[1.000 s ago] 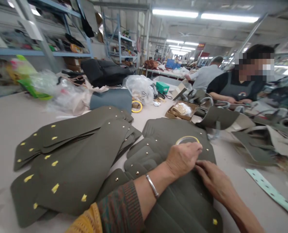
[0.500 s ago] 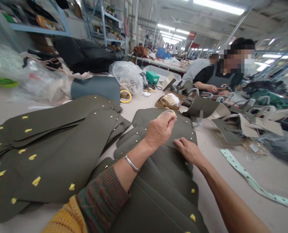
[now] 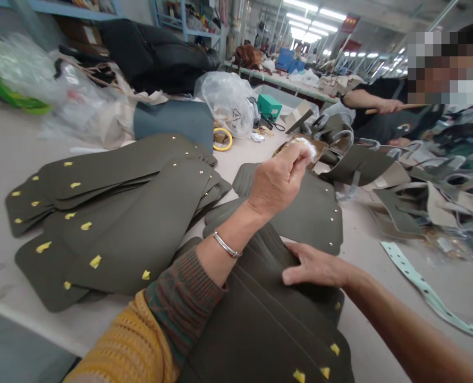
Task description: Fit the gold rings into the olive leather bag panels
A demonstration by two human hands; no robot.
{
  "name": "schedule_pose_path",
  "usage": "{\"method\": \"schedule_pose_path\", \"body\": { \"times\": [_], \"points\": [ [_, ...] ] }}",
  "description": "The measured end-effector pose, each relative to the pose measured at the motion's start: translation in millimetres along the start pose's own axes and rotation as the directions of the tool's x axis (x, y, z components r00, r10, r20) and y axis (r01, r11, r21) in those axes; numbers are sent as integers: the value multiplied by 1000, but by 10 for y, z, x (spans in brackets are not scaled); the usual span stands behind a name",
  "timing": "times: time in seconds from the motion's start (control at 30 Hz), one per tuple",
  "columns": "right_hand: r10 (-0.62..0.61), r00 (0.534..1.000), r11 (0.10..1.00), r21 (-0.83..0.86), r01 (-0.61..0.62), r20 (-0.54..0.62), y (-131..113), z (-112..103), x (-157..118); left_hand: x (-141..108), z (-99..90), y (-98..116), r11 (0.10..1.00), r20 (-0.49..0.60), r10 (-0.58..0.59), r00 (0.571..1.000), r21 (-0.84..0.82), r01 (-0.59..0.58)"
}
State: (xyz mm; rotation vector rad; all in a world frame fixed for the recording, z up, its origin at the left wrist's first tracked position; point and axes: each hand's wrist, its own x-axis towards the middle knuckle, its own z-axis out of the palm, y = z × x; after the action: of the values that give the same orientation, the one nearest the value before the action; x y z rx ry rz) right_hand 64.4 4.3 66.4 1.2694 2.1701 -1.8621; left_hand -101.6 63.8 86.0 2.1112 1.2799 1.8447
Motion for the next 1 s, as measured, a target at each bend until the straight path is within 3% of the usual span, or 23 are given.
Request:
{"method": "schedule_pose_path", "body": {
  "times": [0.13,0.23,0.3,0.43,0.6,0.7,0.77,0.83,0.87,0.9,0.93,0.97,1.0],
  "points": [
    [31,998,998,51,-28,-58,-179,531,-240,64,-106,61,1000,-43,31,999,2,-31],
    [131,977,990,68,-121,-171,-211,873,-363,87,-168,140,999,-39,31,999,41,-30],
    [205,962,972,149,-179,-181,-178,1016,-374,102,-196,175,996,-18,13,1000,87,-11],
    [284,949,908,356,-220,-138,-12,1101,-304,132,-171,160,998,-16,42,999,53,-41],
    [200,971,854,510,-107,-131,139,1077,-300,152,-166,261,996,22,78,997,-47,-77],
    [160,979,834,548,-65,-129,160,1066,-354,116,-402,493,989,110,114,987,-108,-103],
    [149,982,814,577,-57,-114,167,1063,-397,18,-708,676,986,158,96,983,-153,-71],
    [147,984,798,599,-58,-100,180,1063,-444,-181,-1119,833,989,207,-33,978,-134,61],
    [145,985,794,605,-57,-97,191,1063,-471,-326,-1349,891,981,279,-140,950,-88,170],
    [139,986,791,609,-53,-95,206,1063,-500,-500,-1584,932,958,368,-257,893,-25,286],
    [128,987,789,613,-44,-94,225,1065,-531,-700,-1813,961,914,502,-366,784,34,405],
    [117,989,786,617,-34,-95,249,1069,-564,-921,-2025,980,843,637,-465,615,106,527],
    [110,989,784,620,-27,-96,276,1076,-597,-1154,-2209,995,752,749,-536,390,212,624]
  ]
}}
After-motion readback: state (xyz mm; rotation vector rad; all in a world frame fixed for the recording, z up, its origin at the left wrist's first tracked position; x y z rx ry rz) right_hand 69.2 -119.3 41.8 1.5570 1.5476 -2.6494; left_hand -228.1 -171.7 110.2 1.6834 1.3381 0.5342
